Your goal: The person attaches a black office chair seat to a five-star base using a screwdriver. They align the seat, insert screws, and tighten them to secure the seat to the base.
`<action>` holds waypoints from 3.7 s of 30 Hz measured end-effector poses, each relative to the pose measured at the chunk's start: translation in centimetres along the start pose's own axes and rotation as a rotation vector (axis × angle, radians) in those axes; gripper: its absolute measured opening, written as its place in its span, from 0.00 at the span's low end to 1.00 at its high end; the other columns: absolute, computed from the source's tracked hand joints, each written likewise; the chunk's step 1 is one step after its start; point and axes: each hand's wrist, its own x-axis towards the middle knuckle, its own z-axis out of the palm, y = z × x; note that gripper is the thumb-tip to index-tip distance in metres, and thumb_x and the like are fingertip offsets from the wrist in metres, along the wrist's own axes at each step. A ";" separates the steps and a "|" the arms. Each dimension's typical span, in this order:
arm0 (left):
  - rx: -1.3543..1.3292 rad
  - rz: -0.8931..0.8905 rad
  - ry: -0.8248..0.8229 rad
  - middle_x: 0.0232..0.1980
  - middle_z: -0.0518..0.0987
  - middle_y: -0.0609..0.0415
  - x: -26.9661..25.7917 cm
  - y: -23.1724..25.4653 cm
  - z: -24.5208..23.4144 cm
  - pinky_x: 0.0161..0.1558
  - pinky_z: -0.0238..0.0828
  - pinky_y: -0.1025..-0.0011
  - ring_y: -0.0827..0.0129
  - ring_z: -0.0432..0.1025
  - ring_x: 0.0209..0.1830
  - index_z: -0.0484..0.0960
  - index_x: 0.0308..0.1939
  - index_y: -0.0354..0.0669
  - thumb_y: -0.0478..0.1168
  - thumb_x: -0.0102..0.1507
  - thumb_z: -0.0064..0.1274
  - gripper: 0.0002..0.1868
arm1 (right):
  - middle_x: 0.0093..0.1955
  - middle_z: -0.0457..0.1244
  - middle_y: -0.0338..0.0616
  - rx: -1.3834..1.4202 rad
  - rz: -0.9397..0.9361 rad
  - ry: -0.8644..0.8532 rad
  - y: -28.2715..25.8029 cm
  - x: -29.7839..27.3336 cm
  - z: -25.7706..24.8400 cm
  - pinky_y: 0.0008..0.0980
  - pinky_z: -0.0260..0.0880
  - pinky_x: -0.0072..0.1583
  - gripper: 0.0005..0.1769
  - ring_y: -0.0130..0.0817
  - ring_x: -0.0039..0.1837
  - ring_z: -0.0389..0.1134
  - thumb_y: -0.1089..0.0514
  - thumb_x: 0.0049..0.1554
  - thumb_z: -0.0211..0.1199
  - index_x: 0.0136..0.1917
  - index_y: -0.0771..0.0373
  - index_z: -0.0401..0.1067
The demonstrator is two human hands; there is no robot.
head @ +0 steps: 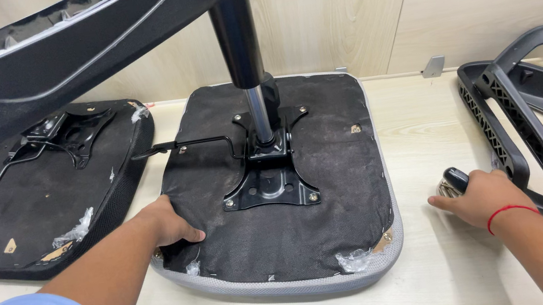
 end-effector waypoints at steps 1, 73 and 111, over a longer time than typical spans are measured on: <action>-0.005 0.000 -0.001 0.72 0.71 0.38 0.1 0.0 0.0 0.74 0.61 0.63 0.52 0.67 0.74 0.61 0.73 0.31 0.48 0.46 0.79 0.60 | 0.60 0.69 0.62 0.001 -0.006 0.014 0.1 0.1 0.2 0.41 0.82 0.55 0.48 0.47 0.53 0.79 0.24 0.50 0.65 0.61 0.70 0.78; 0.379 0.755 0.039 0.55 0.83 0.51 2.1 -8.0 -7.4 0.57 0.73 0.61 0.56 0.76 0.57 0.83 0.50 0.47 0.53 0.60 0.60 0.20 | 0.57 0.66 0.47 0.209 -0.439 0.186 -26.4 -21.7 0.7 0.36 0.70 0.63 0.32 0.43 0.60 0.70 0.42 0.40 0.78 0.52 0.62 0.80; -0.579 0.125 -0.069 0.64 0.74 0.46 22.2 -31.7 -18.0 0.70 0.51 0.52 0.53 0.62 0.69 0.79 0.38 0.48 0.57 0.72 0.34 0.24 | 0.59 0.66 0.51 0.169 -0.429 0.212 -43.0 -23.1 5.4 0.37 0.71 0.62 0.33 0.45 0.59 0.71 0.39 0.41 0.78 0.50 0.66 0.80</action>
